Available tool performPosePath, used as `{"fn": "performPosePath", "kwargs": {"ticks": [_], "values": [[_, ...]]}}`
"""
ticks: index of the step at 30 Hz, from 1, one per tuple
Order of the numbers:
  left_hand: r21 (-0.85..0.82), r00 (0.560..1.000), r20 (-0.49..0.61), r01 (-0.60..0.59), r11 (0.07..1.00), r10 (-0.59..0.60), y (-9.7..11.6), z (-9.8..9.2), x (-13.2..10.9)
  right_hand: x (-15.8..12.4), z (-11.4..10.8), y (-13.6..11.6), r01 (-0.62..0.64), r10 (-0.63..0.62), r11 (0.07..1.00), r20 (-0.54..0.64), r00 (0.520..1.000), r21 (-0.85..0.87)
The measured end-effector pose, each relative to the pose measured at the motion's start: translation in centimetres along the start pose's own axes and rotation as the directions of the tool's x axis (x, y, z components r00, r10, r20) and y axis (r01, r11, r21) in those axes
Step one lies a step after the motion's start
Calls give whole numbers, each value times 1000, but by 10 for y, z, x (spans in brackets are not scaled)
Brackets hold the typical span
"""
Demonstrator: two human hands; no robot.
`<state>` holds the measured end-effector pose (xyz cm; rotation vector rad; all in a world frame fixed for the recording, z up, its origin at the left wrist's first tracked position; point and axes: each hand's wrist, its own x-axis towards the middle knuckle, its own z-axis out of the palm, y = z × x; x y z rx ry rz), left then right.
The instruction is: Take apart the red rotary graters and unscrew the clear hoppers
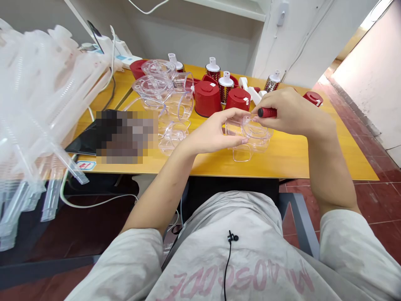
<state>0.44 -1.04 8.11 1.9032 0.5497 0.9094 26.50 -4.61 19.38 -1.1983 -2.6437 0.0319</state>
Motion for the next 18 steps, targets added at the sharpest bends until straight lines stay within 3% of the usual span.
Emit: {"fn": "performPosePath", "kwargs": {"ticks": [3,6,8,11,13,15,18], "values": [[29,1000,-5,-5,1000,5,3,0,-1,3,-1,-8,-40,47,991,50,998,-131],[37,1000,3,-15,999,15,3,-1,-2,5,1,-7,-32,37,989,25,999,-147],[28,999,23,-23,999,23,2,-1,-2,2,2,-2,5,-10,998,-68,998,-67],[21,999,37,-33,999,32,0,-1,-2,-7,2,6,76,-41,991,-285,958,112],[19,999,41,-32,999,31,0,-1,-2,-12,1,8,129,-8,962,-445,896,242],[11,999,46,-24,1000,23,0,-1,-2,-14,-2,10,217,44,914,-614,788,343],[3,999,48,-12,1000,12,1,-1,-2,-11,-8,6,368,97,867,-837,539,337]]}}
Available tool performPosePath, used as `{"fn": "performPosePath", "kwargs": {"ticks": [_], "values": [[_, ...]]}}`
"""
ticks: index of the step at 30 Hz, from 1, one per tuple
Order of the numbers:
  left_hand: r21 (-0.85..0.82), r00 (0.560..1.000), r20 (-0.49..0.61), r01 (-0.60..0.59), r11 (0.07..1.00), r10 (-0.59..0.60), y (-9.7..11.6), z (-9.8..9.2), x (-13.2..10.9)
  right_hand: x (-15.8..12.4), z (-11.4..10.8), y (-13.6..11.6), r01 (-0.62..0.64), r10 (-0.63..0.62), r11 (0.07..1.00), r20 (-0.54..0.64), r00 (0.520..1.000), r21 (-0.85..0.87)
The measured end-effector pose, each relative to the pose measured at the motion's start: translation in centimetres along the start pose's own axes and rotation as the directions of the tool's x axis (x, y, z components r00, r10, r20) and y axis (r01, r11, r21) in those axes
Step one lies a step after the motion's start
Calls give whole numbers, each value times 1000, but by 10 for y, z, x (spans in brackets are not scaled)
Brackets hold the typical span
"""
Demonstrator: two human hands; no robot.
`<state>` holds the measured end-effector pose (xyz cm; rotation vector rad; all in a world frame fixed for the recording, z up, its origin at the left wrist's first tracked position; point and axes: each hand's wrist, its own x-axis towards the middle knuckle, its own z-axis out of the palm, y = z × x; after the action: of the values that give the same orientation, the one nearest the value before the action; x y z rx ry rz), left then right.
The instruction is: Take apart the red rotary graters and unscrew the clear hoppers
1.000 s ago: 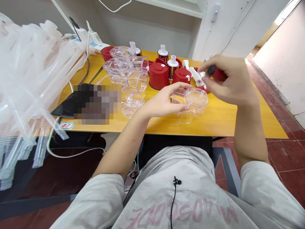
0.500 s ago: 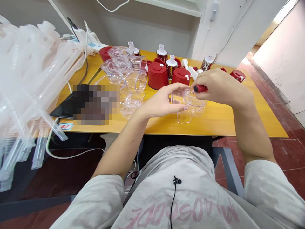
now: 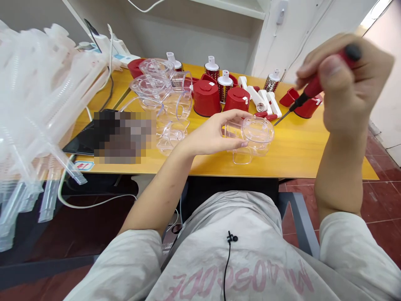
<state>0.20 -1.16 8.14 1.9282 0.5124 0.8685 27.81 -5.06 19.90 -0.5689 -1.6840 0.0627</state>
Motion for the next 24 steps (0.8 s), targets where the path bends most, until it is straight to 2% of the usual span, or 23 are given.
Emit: {"fn": "performPosePath", "kwargs": {"ticks": [2,4,8,12,19,24], "values": [[-5,1000,0,9,1000,-9,0,0,0,3,4,-6,49,-45,998,-143,989,26],[-7,1000,-3,18,1000,-18,0,0,0,2,8,-14,20,-12,999,-200,980,43],[-3,1000,-3,16,1000,-16,-1,0,0,-12,13,-25,-116,124,992,-157,980,56],[-7,1000,-6,-1,1000,1,-1,1,0,-21,12,-21,-161,164,986,-120,979,33],[-18,1000,-6,-9,1000,9,-2,0,1,-24,10,-13,-134,134,990,-18,991,-39],[-17,1000,-13,-20,1000,20,-3,1,1,-20,12,-20,-59,59,998,9,998,-35]]}}
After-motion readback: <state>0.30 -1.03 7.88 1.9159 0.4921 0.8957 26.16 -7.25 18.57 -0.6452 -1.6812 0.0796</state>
